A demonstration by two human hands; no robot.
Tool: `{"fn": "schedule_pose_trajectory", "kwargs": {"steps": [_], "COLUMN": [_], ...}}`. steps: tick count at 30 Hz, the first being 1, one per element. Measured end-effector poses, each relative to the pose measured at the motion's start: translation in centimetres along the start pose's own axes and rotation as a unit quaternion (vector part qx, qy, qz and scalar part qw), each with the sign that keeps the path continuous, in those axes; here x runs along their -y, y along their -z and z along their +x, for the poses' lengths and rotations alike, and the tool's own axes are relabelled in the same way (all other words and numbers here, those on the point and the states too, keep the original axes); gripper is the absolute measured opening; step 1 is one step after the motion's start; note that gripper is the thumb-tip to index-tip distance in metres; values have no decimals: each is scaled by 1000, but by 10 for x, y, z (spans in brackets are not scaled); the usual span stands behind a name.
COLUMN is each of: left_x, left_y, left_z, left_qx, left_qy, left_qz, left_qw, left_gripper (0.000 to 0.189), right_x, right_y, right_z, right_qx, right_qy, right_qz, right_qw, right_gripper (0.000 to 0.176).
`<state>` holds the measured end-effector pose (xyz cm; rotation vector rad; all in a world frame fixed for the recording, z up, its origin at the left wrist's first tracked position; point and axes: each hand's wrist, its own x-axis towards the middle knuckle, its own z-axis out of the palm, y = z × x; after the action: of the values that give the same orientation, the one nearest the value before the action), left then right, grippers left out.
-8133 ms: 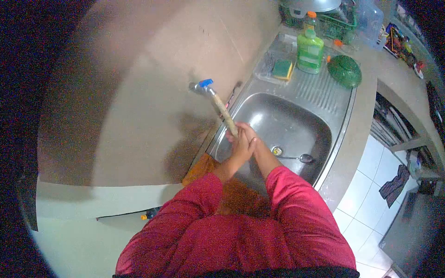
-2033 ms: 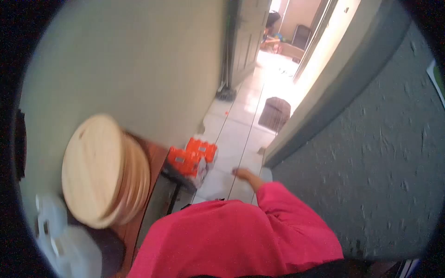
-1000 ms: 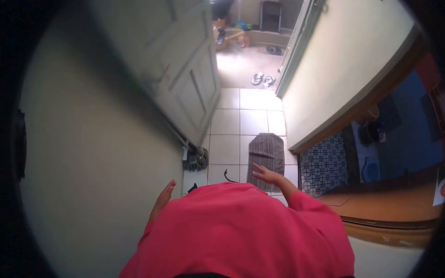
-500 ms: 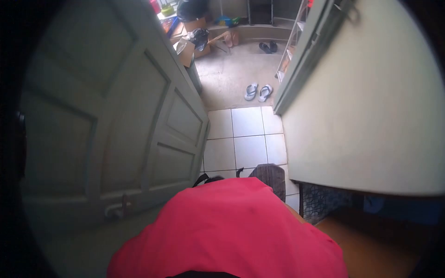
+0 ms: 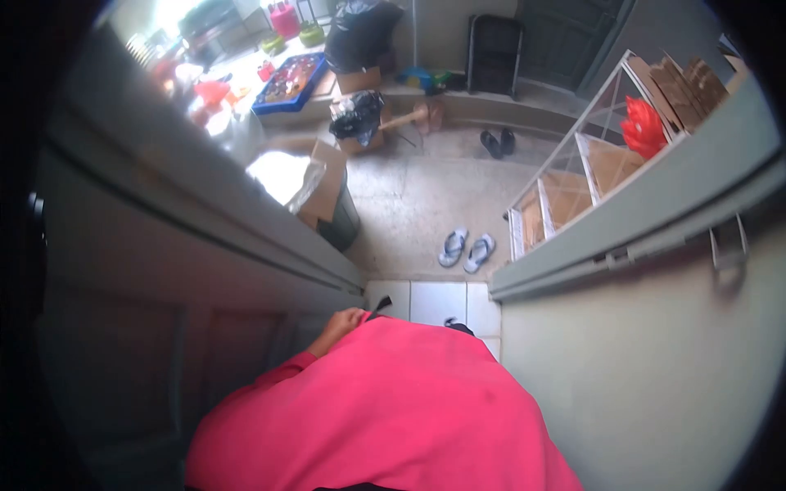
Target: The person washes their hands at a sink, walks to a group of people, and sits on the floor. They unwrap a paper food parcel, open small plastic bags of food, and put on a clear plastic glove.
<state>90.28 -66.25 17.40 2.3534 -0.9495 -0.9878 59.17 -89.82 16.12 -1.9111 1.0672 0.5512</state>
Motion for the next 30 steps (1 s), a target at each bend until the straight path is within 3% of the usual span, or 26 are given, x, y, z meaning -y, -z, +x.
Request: {"fn": "schedule_pose_trajectory", "kwargs": {"steps": [1,2,5,8,10,11,12,13,14,15,16,17,18,20,22,24,26,30], "left_x": [-4,-1,41,-66,-85,-108,-133,-149,-159,-155,-151,-157,-157,-143,-129,-137,-149,-119], "left_y": [4,7,-14,50,60,71,86,103,115,113,111,125,158,178,203,249,294,315], "left_z": [26,51,130,159,208,221,228,237,251,271,287,293,343,381,422,448,460,513], "left_qx": [60,48,160,50,-42,-4,29,88,149,163,150,127,78,8,-46,9,96,-2], "left_qy": [27,29,-31,-1,-127,-109,-97,-66,-40,17,18,-1,-28,-32,4,57,93,73], "left_qz": [33,41,214,280,109,-85,-283,-319,-356,-312,-322,-280,-236,-269,-189,-215,-253,-261], "left_qw": [997,998,963,959,985,990,954,941,922,936,935,952,968,963,981,975,958,962], "left_gripper": [33,33,44,50,51,50,50,49,49,46,46,46,46,45,48,52,46,41], "right_x": [-5,-9,-13,2,29,47,70,103,131,156,182,217,252,248,282,317,366,398], "right_y": [15,32,81,144,198,220,247,273,297,317,334,343,368,368,372,380,395,412], "right_z": [5,11,46,92,133,156,177,190,211,234,254,266,329,375,396,403,413,517], "right_qx": [5,10,27,46,54,46,42,-21,-20,-10,4,36,27,188,147,136,123,84], "right_qy": [-14,-28,-57,-64,-68,-67,-62,-18,-4,76,153,148,176,146,162,141,91,152], "right_qz": [4,4,-11,-59,-119,-164,-201,-228,-244,-184,-120,-20,-44,47,22,-9,172,142], "right_qw": [1000,1000,998,995,989,983,977,973,970,980,981,988,983,970,976,981,973,975], "right_gripper": [57,58,63,67,70,71,73,64,64,60,57,46,46,40,36,34,32,30]}}
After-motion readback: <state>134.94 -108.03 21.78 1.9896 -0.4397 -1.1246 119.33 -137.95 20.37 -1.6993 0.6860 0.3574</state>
